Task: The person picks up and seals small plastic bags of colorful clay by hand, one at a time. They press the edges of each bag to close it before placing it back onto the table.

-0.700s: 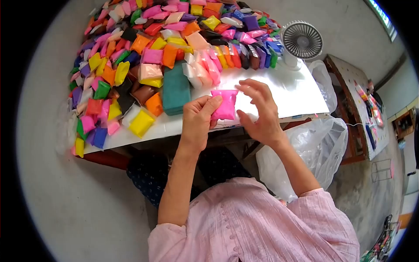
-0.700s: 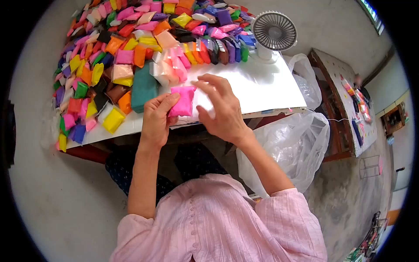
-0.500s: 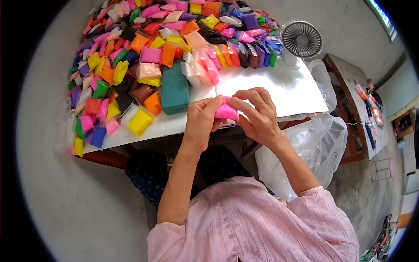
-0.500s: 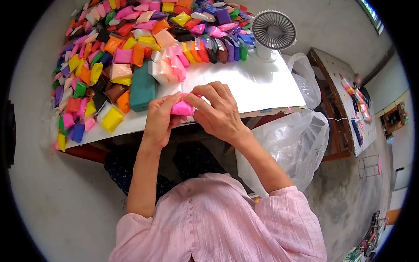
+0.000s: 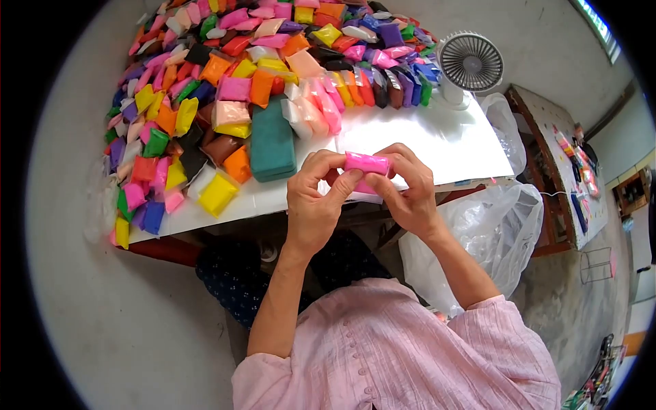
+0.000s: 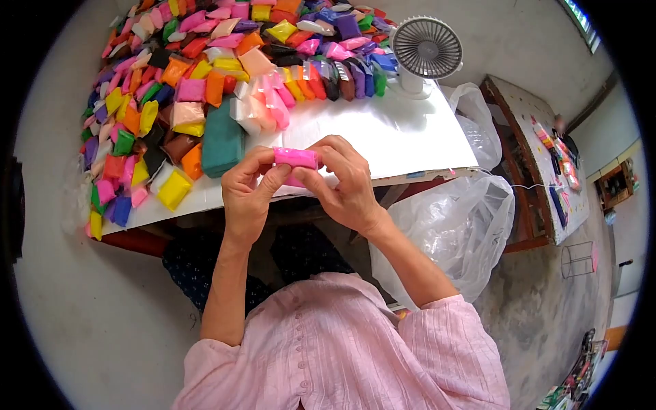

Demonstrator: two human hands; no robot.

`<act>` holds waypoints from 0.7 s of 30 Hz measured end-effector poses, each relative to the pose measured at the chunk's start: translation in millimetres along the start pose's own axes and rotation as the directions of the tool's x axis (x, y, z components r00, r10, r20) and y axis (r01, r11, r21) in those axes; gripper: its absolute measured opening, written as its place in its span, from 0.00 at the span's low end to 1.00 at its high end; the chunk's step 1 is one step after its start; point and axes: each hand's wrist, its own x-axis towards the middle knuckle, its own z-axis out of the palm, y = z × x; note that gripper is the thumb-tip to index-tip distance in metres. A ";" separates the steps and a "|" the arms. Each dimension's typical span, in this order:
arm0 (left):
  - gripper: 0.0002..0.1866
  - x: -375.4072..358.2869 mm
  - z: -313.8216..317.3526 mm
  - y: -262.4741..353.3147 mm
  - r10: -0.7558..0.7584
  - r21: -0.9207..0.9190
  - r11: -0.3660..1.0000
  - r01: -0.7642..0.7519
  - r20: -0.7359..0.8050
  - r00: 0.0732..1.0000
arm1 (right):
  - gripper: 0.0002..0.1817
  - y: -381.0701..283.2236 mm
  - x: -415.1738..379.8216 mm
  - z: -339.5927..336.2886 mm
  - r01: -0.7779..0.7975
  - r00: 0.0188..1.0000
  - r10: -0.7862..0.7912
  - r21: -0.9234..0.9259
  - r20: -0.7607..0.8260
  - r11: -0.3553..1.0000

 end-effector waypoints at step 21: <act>0.03 -3.7 9.1 -7.4 -0.047 -0.238 0.971 0.023 -0.094 0.994 | 0.06 -1.0 -3.0 -3.3 -0.233 0.968 0.217 0.127 0.129 0.964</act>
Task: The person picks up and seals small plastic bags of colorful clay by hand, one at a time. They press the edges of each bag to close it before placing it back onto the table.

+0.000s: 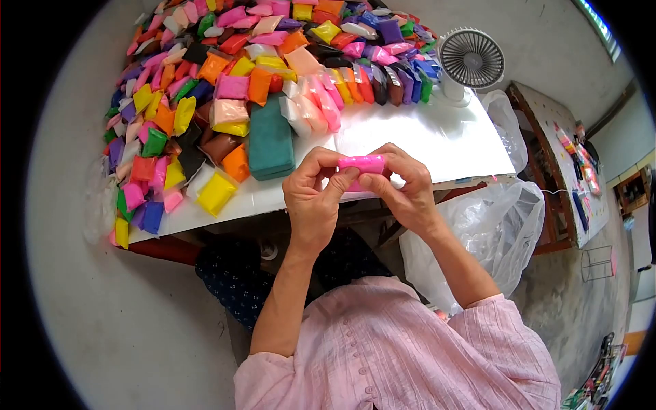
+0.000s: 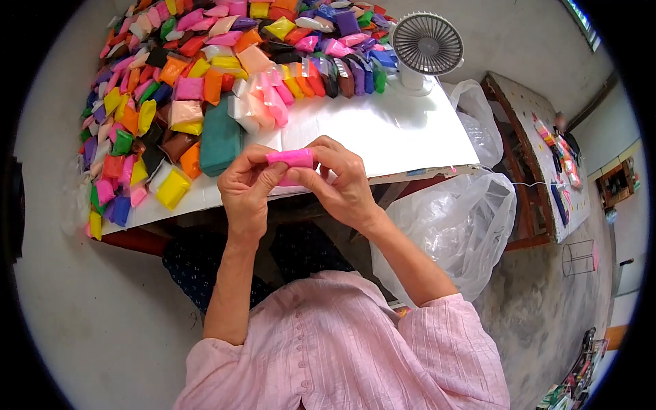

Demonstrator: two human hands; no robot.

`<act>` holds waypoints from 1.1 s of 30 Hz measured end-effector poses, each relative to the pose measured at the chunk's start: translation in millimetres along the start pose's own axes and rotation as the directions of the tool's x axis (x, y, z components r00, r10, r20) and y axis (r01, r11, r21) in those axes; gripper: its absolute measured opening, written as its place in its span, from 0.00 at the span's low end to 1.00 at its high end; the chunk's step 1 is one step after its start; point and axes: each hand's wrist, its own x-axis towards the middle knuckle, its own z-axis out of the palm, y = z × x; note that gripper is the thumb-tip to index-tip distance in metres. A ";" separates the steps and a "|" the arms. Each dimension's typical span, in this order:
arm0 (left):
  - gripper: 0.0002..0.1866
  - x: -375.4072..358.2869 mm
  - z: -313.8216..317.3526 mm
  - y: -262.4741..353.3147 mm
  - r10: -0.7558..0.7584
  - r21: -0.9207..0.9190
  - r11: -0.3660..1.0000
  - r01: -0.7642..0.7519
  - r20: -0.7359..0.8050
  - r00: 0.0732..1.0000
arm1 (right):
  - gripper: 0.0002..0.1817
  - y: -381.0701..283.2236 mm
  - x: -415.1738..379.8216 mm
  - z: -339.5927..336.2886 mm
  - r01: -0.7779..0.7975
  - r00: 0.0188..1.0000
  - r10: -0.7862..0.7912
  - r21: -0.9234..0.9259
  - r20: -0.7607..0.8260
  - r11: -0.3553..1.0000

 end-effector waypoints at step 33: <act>0.11 -6.2 -2.4 5.9 0.065 0.598 0.794 -0.107 0.092 0.994 | 0.14 6.7 0.0 1.2 0.367 0.892 -0.447 -0.470 -0.065 0.803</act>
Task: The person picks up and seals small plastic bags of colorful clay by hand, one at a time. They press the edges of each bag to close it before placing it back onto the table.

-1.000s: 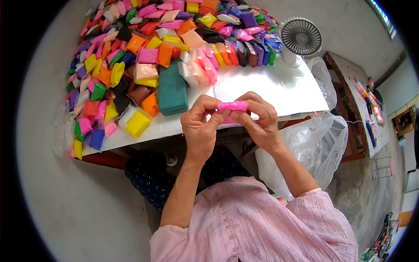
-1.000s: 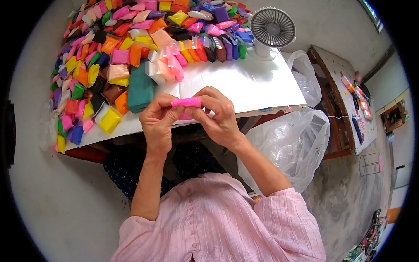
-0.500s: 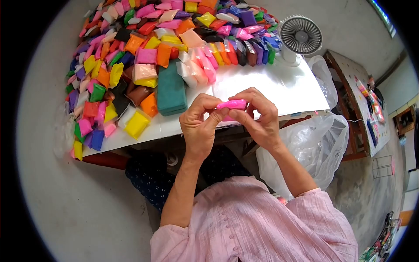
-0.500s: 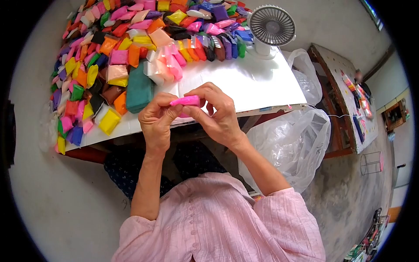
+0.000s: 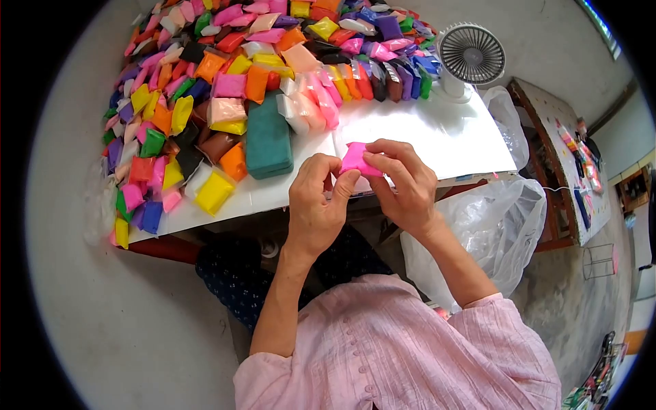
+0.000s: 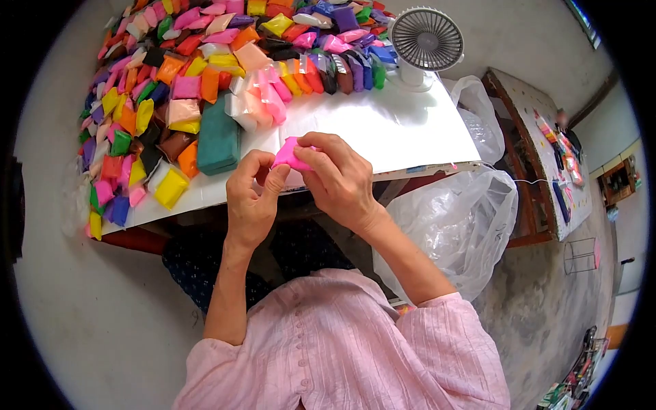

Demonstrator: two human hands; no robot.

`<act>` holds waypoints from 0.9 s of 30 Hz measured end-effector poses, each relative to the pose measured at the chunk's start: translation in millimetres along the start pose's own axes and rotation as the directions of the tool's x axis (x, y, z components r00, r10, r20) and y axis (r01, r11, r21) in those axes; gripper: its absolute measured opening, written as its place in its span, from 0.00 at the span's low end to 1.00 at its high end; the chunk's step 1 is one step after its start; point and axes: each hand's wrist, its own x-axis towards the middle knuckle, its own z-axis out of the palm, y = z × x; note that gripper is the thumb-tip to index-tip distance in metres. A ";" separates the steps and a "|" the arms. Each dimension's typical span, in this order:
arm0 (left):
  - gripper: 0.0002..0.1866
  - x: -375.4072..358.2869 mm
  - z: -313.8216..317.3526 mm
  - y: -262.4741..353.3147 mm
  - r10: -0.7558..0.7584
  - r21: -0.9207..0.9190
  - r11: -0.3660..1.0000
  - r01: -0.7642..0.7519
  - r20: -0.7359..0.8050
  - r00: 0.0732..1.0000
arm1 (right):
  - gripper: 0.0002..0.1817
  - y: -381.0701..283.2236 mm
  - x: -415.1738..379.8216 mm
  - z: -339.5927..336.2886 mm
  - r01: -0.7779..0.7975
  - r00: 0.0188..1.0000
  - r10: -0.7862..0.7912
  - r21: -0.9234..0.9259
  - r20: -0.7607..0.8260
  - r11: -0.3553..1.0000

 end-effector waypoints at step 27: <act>0.08 1.4 1.5 -9.4 0.115 0.127 0.985 -0.113 -0.015 0.993 | 0.11 13.6 -10.3 -5.9 -0.123 0.957 0.132 -0.051 0.260 0.991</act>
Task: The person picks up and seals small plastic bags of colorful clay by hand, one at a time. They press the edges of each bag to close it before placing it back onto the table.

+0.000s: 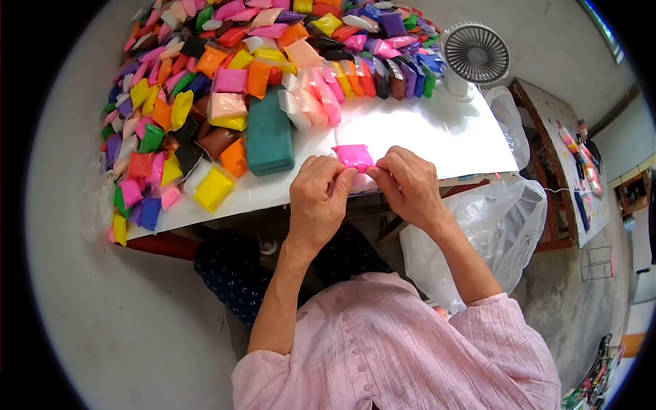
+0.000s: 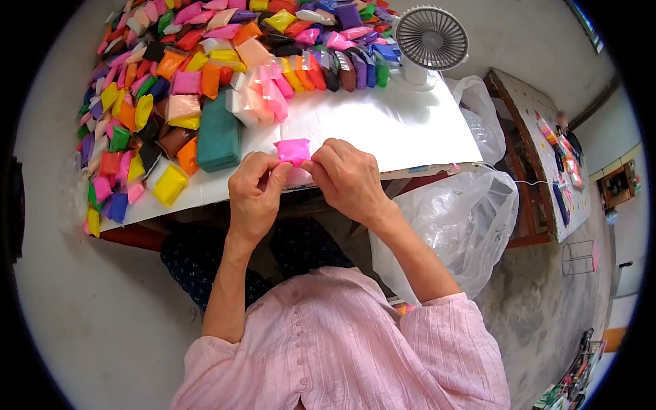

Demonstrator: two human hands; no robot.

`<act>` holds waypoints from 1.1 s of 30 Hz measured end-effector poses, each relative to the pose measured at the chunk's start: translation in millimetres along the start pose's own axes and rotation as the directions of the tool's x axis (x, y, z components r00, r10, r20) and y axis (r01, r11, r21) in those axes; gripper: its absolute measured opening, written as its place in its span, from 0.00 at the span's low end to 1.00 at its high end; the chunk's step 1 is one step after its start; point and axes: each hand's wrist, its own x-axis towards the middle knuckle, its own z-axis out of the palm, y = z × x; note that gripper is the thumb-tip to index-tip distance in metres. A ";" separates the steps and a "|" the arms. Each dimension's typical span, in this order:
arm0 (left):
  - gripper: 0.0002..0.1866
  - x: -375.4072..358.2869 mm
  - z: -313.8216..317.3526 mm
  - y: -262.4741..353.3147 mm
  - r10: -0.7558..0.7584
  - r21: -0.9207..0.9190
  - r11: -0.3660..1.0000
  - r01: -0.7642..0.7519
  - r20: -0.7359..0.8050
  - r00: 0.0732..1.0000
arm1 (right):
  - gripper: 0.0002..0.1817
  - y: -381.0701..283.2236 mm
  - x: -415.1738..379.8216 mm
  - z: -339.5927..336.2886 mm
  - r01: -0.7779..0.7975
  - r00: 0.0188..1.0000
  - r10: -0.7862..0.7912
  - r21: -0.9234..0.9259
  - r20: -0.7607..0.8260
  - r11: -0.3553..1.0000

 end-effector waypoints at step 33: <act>0.22 -2.6 19.3 22.9 -0.372 -0.663 0.675 0.324 0.073 0.925 | 0.13 13.7 -2.4 2.7 0.320 0.920 -0.355 -0.208 -0.166 0.924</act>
